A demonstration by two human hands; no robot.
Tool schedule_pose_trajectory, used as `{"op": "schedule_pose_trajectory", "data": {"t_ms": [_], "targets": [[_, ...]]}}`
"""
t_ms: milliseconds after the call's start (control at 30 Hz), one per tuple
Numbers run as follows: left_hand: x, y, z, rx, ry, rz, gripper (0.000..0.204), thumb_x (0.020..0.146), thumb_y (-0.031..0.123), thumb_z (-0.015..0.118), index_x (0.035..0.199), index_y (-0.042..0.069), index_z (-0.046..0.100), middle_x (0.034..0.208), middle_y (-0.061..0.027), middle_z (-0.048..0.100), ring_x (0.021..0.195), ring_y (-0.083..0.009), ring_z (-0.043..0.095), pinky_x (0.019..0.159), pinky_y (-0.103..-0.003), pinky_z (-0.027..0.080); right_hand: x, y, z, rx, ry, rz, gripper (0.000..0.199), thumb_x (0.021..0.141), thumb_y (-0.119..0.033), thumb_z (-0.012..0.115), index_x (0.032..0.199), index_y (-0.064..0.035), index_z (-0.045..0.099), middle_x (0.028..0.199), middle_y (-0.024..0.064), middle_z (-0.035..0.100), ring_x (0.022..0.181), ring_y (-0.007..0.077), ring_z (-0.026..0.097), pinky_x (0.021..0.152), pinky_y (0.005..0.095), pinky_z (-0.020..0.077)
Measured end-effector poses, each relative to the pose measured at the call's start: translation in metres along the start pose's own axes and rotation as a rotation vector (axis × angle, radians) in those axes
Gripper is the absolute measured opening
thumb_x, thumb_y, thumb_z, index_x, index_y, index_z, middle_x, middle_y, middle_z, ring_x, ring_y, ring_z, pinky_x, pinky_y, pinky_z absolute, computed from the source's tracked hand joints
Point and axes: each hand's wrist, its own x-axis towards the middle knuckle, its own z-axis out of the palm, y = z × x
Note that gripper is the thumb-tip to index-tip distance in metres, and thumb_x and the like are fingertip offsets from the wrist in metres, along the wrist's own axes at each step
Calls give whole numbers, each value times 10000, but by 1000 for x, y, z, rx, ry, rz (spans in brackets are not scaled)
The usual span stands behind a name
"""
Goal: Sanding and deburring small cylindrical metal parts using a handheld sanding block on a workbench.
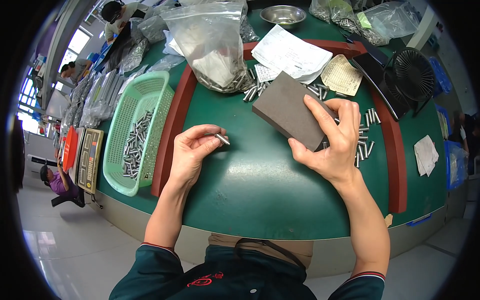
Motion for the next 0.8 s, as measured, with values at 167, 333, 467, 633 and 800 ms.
{"op": "schedule_pose_trajectory", "data": {"t_ms": [167, 333, 467, 633, 800], "targets": [[-1, 0, 1, 46, 34, 32, 220, 843, -79, 649, 1063, -68, 645, 1008, -135, 687, 897, -158, 675, 817, -263, 546, -1, 0, 2, -2, 7, 0, 667, 534, -282, 762, 1150, -46, 659, 904, 113, 506, 839, 266, 465, 758, 379, 393], [-1, -1, 1, 14, 44, 10, 224, 851, -63, 649, 1074, -66, 641, 1005, -142, 685, 885, -166, 675, 813, -274, 551, -2, -1, 2, 0, -6, 4, 663, 544, -291, 764, 1152, -46, 657, 906, 116, 507, 841, 269, 467, 761, 382, 395], [1, -3, -5, -120, -28, -42, 238, 859, -34, 654, 1094, -67, 630, 996, -146, 682, 873, -181, 679, 802, -284, 561, -3, -1, 2, -4, -16, 8, 670, 543, -289, 766, 1156, -44, 654, 908, 120, 509, 843, 271, 467, 759, 383, 396], [0, 0, -4, -179, -67, -86, 256, 857, -23, 663, 1105, -72, 621, 990, -152, 678, 868, -182, 680, 799, -283, 564, -3, 0, 3, 3, -13, 3, 674, 540, -287, 767, 1159, -44, 652, 910, 121, 508, 842, 271, 468, 758, 383, 395], [-2, 1, 0, -99, -12, -85, 273, 853, -33, 663, 1117, -82, 613, 967, -151, 684, 866, -171, 681, 803, -272, 562, -2, -1, 4, 2, -25, -5, 675, 537, -282, 766, 1159, -44, 653, 916, 122, 508, 841, 273, 468, 762, 386, 396]]}}
